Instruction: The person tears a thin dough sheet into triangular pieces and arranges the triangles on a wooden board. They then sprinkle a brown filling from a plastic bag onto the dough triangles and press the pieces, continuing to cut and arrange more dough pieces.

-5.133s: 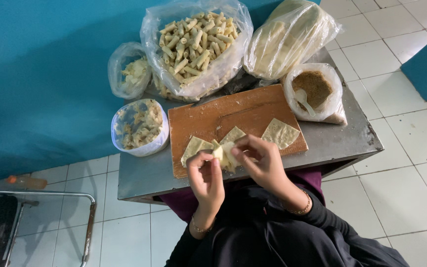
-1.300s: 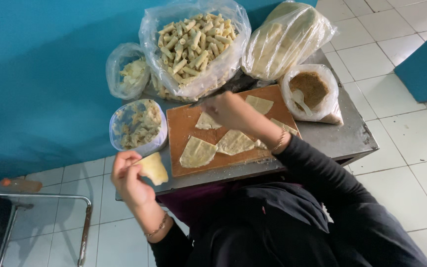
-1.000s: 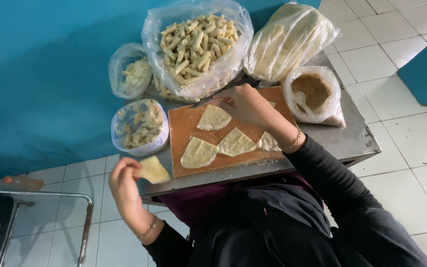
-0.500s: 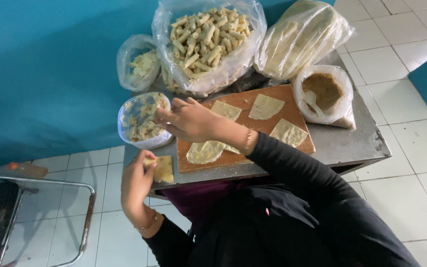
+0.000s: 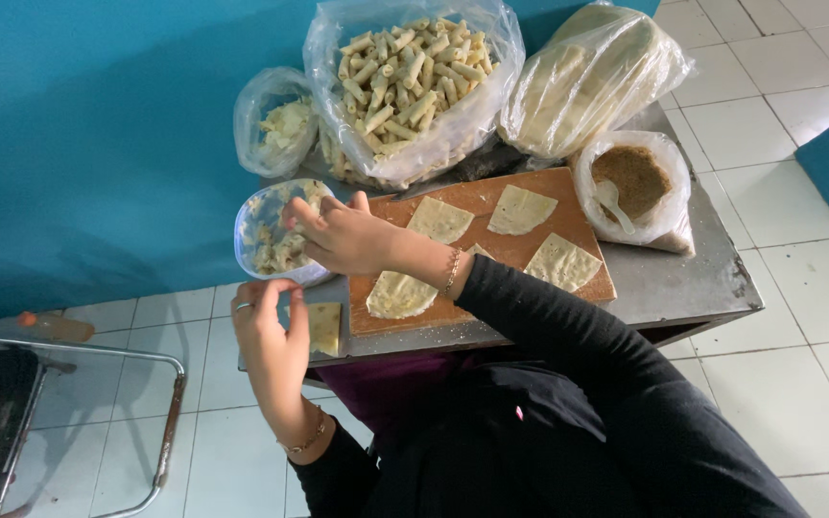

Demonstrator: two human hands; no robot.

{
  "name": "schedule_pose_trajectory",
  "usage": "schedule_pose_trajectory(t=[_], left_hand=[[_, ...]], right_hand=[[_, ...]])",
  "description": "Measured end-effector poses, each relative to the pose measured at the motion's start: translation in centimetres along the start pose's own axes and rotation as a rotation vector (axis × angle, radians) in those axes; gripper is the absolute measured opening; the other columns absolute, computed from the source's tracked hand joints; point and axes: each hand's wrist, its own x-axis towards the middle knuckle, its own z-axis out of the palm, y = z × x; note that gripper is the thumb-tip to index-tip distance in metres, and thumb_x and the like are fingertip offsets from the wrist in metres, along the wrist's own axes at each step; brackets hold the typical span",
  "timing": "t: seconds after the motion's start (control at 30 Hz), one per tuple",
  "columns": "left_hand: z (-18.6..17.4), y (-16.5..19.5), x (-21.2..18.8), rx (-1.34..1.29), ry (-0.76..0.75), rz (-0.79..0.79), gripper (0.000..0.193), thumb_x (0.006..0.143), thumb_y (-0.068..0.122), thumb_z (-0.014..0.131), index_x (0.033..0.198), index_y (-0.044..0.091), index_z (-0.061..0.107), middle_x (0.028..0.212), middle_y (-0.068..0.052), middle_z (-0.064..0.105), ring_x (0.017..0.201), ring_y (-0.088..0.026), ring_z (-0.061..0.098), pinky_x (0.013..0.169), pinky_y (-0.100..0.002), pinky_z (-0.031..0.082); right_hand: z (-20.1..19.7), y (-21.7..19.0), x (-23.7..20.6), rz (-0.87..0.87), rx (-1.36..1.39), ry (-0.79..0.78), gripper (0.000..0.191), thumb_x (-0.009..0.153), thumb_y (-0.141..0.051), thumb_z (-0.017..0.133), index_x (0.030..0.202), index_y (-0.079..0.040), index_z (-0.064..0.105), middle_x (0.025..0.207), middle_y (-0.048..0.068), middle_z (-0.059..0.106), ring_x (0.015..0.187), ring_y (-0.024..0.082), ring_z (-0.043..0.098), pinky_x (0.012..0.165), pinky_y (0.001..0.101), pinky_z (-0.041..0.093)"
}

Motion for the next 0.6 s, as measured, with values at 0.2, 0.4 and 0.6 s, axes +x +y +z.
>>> schedule_pose_trajectory(t=[0.2, 0.4, 0.6], left_hand=[[-1.7, 2.2, 1.8, -0.128, -0.248, 0.067, 0.006, 0.094, 0.010, 0.067, 0.098, 0.006, 0.068, 0.096, -0.009, 0.070, 0.093, -0.031, 0.067, 0.083, -0.040, 0.049], [-0.9, 4.1, 1.2, -0.020, -0.684, 0.336, 0.017, 0.086, 0.023, 0.074, 0.094, 0.008, 0.077, 0.092, -0.007, 0.073, 0.091, -0.030, 0.068, 0.087, -0.044, 0.049], [0.9, 6.4, -1.7, 0.011, -0.602, 0.438, 0.036, 0.081, 0.022, 0.075, 0.114, 0.007, 0.073, 0.119, -0.016, 0.064, 0.106, -0.036, 0.062, 0.090, -0.048, 0.049]], right_hand=[[-3.3, 0.8, -2.6, 0.132, 0.326, -0.118, 0.023, 0.104, -0.029, 0.051, 0.126, -0.021, 0.051, 0.117, 0.001, 0.063, 0.112, 0.021, 0.056, 0.093, 0.0430, 0.028], [-9.2, 0.2, -10.7, 0.117, 0.079, -0.321, 0.038, 0.100, -0.020, 0.047, 0.138, -0.019, 0.048, 0.141, -0.002, 0.060, 0.131, 0.020, 0.053, 0.097, 0.0523, 0.031], [-9.6, -1.0, -13.2, 0.113, -0.030, -0.332, 0.056, 0.087, -0.015, 0.054, 0.143, -0.016, 0.045, 0.150, 0.006, 0.051, 0.141, 0.026, 0.042, 0.099, 0.0708, 0.028]])
